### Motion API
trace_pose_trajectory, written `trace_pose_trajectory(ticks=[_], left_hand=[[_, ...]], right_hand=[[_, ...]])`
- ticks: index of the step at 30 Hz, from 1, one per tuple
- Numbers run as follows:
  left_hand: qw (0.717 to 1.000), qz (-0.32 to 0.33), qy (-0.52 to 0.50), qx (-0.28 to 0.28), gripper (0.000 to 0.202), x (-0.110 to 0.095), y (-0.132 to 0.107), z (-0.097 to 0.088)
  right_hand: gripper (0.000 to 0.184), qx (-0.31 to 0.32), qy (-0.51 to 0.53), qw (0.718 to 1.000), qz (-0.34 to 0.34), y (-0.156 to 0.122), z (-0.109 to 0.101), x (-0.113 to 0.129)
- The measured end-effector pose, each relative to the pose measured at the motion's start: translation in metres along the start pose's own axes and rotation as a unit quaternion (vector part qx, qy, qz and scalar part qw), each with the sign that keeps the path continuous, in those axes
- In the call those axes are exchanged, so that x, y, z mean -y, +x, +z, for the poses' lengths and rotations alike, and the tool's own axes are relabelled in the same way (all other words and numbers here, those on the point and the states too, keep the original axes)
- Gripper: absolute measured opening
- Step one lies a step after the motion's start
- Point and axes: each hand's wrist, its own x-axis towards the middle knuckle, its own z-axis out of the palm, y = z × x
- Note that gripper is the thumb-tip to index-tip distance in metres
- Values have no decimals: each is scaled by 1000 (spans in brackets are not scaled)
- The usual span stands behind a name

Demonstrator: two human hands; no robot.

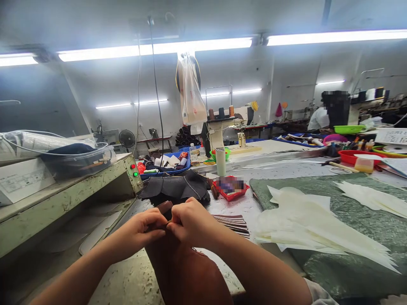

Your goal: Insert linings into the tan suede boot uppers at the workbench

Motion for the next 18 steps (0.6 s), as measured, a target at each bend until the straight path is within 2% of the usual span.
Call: trace_pose_trajectory(ticks=[3, 6, 8, 10, 14, 18], left_hand=[[997, 0, -55, -54, 16, 1, -2, 5], [995, -7, -86, -58, 15, 5, -7, 6], [995, -4, -90, -52, 16, 7, -10, 6], [995, -2, -88, -51, 17, 8, -12, 6], [994, -9, -84, -68, 16, 4, -13, 11], [991, 5, -70, -117, 16, -2, -13, 16]], right_hand=[[13, 6, 113, 994, 6, -1, 1, -7], [17, 36, 264, 963, 24, 2, 2, -18], [16, 40, 322, 945, 46, 4, 5, -22], [17, 37, 345, 935, 67, 5, 9, -22], [14, 19, 331, 939, 87, 5, 15, -17], [16, 9, 317, 948, 17, 4, 14, -16]])
